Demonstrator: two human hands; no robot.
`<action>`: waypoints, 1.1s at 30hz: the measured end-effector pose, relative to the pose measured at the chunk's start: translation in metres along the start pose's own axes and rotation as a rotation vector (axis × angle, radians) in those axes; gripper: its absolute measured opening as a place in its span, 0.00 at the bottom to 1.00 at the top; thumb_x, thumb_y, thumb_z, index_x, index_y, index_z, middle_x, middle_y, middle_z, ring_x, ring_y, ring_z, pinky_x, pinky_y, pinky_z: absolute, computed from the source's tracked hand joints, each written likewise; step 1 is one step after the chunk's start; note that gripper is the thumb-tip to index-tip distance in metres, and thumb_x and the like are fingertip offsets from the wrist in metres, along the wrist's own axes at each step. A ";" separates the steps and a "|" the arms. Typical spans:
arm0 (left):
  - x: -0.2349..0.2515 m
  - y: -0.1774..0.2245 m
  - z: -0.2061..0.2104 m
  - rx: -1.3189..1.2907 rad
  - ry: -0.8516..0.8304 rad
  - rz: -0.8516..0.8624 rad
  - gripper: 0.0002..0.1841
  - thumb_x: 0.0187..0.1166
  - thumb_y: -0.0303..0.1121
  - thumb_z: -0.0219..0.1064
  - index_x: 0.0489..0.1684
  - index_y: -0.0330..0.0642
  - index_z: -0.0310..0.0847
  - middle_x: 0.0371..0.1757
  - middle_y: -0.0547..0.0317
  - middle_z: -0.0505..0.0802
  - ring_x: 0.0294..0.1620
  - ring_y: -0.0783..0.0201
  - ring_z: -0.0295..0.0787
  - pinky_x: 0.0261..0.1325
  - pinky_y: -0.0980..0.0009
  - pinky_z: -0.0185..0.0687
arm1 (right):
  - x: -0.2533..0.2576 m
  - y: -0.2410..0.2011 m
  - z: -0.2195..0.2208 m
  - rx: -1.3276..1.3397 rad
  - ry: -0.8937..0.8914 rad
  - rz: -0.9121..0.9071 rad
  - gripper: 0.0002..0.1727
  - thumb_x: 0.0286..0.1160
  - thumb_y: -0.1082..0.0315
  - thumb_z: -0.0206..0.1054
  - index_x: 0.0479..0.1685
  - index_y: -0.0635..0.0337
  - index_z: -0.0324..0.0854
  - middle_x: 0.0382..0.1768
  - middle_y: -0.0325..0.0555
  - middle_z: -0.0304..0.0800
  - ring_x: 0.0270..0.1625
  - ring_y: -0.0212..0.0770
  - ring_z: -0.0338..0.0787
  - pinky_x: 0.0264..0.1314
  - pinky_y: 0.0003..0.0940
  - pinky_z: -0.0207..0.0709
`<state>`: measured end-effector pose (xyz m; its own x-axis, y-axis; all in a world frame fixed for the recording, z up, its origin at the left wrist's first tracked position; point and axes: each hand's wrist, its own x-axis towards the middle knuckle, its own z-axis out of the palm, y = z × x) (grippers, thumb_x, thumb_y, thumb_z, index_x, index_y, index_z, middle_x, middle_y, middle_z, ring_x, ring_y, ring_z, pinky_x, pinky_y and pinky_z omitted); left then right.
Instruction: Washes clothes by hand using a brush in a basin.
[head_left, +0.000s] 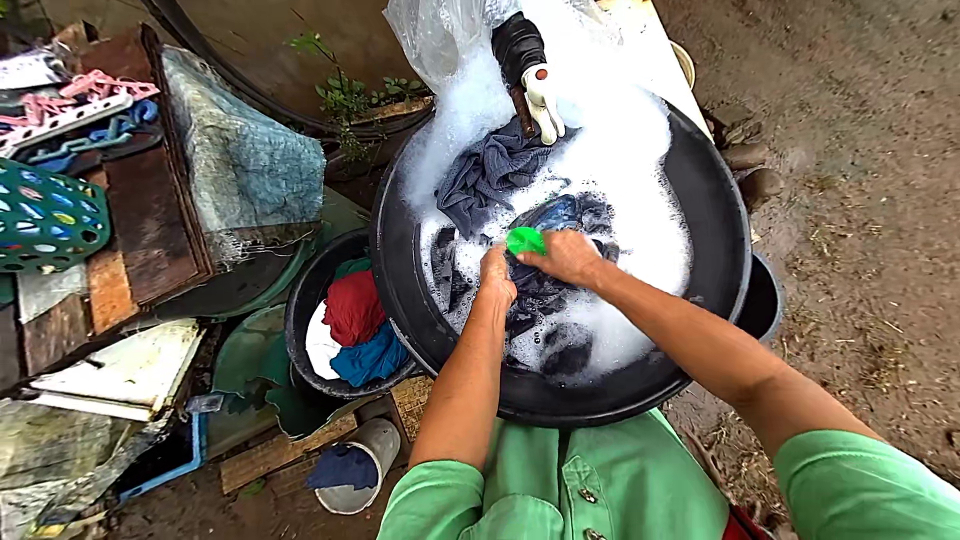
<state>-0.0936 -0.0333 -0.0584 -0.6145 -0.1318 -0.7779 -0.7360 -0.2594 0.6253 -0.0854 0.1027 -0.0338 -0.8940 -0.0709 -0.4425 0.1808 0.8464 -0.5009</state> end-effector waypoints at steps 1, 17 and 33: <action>0.002 0.000 -0.002 -0.013 -0.008 -0.012 0.21 0.90 0.41 0.57 0.74 0.37 0.73 0.69 0.42 0.84 0.68 0.49 0.81 0.67 0.46 0.78 | 0.007 0.011 0.000 0.011 0.000 0.028 0.36 0.82 0.39 0.64 0.50 0.73 0.85 0.49 0.72 0.90 0.57 0.71 0.89 0.58 0.73 0.77; 0.001 0.002 0.001 0.033 -0.014 -0.029 0.28 0.90 0.46 0.57 0.83 0.38 0.65 0.81 0.40 0.76 0.81 0.45 0.70 0.77 0.40 0.68 | 0.020 0.056 -0.029 -0.015 0.070 0.188 0.35 0.80 0.43 0.70 0.47 0.76 0.85 0.50 0.76 0.88 0.59 0.74 0.88 0.58 0.75 0.76; -0.003 0.001 0.001 0.029 -0.005 -0.041 0.28 0.92 0.47 0.56 0.84 0.39 0.64 0.83 0.40 0.73 0.82 0.44 0.69 0.78 0.39 0.67 | 0.016 0.065 -0.045 0.055 0.205 0.331 0.35 0.82 0.43 0.67 0.50 0.77 0.83 0.55 0.77 0.87 0.63 0.75 0.86 0.61 0.75 0.75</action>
<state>-0.0930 -0.0320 -0.0549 -0.5846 -0.1167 -0.8029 -0.7688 -0.2363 0.5942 -0.1061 0.1800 -0.0400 -0.8460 0.3123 -0.4320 0.4896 0.7760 -0.3977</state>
